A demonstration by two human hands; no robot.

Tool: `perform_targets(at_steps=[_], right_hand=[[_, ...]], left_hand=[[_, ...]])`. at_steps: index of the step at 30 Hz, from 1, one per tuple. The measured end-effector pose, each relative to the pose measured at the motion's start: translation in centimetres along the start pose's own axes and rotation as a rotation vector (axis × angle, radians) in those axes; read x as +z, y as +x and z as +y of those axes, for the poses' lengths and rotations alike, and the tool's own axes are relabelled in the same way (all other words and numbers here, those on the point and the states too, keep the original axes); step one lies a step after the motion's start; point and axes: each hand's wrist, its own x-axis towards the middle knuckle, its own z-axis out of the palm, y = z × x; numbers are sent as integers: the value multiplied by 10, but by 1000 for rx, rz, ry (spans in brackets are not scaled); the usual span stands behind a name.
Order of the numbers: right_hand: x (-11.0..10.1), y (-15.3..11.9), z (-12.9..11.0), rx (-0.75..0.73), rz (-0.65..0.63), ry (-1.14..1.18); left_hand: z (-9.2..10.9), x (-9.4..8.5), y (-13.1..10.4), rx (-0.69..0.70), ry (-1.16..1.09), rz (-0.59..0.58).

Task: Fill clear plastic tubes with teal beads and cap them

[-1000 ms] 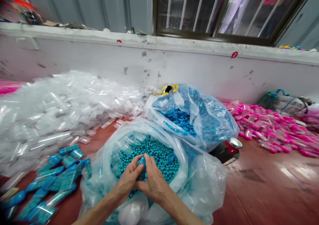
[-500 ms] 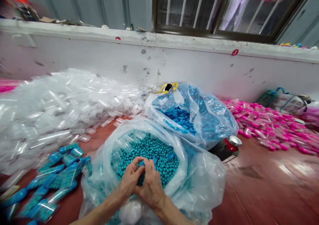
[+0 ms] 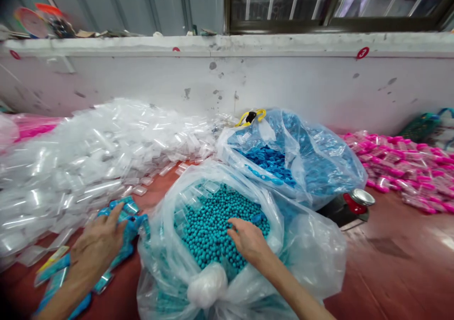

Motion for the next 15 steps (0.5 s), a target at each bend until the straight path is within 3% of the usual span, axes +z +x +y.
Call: perform_targets(at_steps=[2,6,9,11,15], right_hand=[[-2,3,-3,30,-38,-87],[-10,12,-7,125,-96,-245],[-22,19,-1,194,-64,-261],[-29,21,4,228,-43,-283],[-27,18,8,83,-33,-456]], left_hand=[[16,2,-6,173,42,37],[56,20,-21,497,-33,-65],[70,41,-24,598,-88,-112],[75,49,-20,640,-62,-213],[87,51,-5,687,34,-402]])
